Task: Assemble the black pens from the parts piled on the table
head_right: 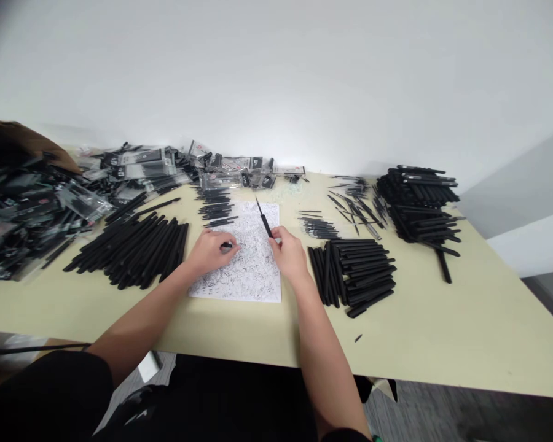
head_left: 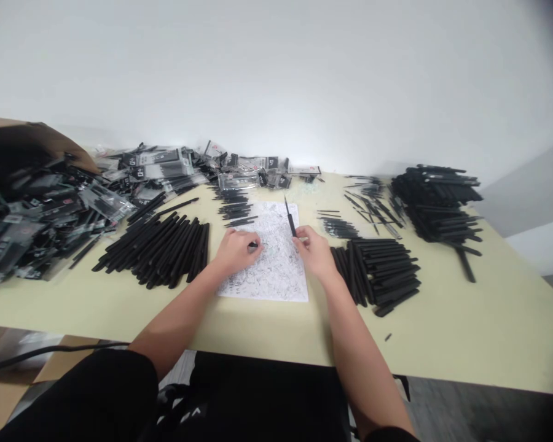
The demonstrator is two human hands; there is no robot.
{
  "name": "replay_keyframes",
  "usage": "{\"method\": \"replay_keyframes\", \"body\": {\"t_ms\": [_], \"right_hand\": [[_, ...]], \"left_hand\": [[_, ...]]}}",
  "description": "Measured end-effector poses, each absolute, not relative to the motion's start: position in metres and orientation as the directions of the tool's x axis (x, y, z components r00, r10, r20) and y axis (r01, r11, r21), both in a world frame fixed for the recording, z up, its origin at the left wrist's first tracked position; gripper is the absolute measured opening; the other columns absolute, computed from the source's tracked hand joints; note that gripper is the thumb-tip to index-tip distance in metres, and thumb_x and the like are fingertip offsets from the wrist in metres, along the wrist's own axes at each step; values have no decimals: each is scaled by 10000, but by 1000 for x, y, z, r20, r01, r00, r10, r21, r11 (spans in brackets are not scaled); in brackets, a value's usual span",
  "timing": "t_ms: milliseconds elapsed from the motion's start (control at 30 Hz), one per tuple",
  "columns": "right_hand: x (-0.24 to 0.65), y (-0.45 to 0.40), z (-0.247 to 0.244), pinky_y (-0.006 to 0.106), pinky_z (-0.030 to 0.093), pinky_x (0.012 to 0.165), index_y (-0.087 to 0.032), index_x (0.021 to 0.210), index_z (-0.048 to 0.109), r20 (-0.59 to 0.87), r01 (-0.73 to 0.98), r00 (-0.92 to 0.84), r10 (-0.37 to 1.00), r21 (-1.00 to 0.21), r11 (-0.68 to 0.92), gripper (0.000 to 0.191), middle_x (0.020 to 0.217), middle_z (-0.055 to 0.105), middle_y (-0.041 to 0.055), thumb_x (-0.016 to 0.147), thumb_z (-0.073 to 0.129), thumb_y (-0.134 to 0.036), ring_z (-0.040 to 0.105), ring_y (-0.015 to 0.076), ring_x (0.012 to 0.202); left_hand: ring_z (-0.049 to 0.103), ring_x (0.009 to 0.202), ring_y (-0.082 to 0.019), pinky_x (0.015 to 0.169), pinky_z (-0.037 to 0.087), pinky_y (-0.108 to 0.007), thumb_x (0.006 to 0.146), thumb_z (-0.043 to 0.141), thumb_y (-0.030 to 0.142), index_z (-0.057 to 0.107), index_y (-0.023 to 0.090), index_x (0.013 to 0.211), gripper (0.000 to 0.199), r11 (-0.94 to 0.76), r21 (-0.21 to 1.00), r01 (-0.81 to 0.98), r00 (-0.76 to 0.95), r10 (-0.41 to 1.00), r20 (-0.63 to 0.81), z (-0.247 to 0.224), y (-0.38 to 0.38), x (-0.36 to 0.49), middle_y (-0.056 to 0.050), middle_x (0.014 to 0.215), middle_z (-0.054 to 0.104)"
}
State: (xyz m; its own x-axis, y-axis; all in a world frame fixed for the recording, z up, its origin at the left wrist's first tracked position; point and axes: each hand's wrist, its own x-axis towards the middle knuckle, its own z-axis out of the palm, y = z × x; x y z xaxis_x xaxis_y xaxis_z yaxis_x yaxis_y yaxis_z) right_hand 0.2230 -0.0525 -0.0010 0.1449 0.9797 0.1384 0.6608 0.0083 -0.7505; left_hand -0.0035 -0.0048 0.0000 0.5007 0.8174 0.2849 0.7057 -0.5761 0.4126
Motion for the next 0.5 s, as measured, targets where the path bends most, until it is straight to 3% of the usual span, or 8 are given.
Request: {"method": "replay_keyframes", "body": {"t_ms": [133,500], "right_hand": [[224,-50,-6,290,487,655,-233,1001,587,147,634,143,979,-773,24,176,1016,692,43,878,515,-337,622,148,706],[224,-51,-3,299,495,686,-233,991,588,154,642,141,978,-766,28,168,1009,698,42,874,517,-331,630,151,707]], "left_hand": [[683,785,-207,850,379,-379,860,614,286,685,235,847,88,-628,364,688,584,777,237,-3,-5,-2,-12,811,748],[689,813,-204,845,355,-383,851,578,227,715,237,858,138,-640,379,668,619,761,194,-2,-8,1,-21,843,763]]}}
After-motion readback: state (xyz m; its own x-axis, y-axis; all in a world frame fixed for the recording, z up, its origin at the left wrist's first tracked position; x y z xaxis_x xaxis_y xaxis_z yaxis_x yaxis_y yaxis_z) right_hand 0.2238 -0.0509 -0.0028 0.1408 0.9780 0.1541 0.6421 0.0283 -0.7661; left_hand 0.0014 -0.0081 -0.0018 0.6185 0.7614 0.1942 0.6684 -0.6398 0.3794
